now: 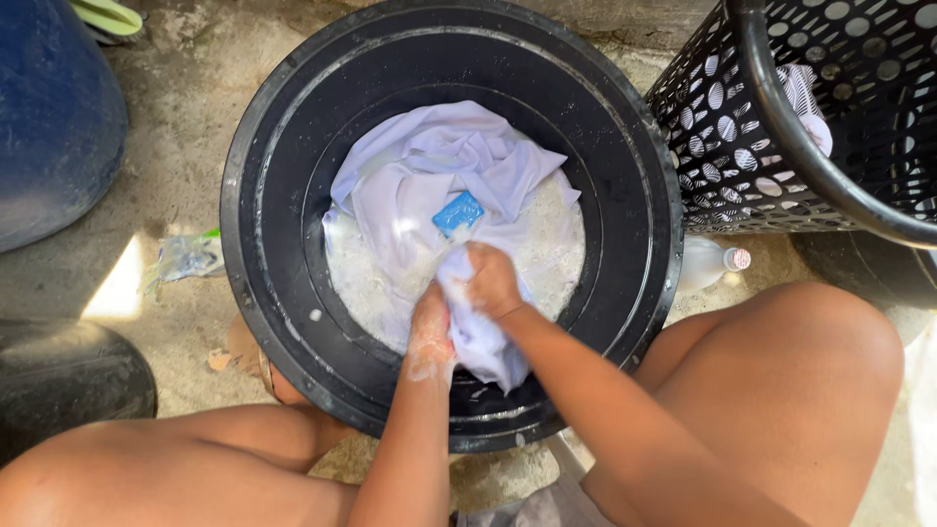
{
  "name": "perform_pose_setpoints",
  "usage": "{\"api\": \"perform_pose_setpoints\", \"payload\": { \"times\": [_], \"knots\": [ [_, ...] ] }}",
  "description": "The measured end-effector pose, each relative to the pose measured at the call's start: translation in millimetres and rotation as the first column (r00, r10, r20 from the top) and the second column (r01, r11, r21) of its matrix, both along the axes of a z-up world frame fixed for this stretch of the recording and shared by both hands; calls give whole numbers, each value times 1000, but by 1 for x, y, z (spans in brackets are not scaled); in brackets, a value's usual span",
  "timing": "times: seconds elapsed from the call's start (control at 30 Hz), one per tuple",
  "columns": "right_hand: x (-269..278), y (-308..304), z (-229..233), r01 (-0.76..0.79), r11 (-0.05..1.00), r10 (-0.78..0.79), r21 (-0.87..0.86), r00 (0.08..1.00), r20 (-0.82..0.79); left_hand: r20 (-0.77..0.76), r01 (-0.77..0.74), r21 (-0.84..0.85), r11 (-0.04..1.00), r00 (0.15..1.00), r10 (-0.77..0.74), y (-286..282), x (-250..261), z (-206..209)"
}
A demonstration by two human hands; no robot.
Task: The person washes white fabric in a black basin containing soapy water, scrubbing different sections of the cloth against itself and the bottom of the tub.
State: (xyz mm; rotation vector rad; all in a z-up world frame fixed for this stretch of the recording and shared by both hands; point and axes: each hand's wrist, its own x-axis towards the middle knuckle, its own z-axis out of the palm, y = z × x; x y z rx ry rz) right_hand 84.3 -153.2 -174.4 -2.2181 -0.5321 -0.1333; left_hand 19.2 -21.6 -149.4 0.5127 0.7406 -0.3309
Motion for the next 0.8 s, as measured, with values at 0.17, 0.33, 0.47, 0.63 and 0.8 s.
{"api": "perform_pose_setpoints", "payload": {
  "times": [0.17,0.33,0.47,0.63,0.8],
  "knots": [
    [20,-59,31,198,977,-213,-78,921,-327,-157,-36,-1,999,987,35,18,7,62],
    [-15,-10,118,91,857,239,507,802,-548,-175,-72,93,993,981,88,22,-1,6],
    [-73,42,140,-89,901,252,424,904,-345,506,-10,204,979,857,-96,22,-23,-61],
    [-45,22,79,-17,1000,20,23,994,-105,124,35,85,996,991,-46,-2,-22,-42],
    [25,-56,27,188,972,-175,-139,979,100,-175,241,113,964,960,-219,3,4,53]
  ]
}}
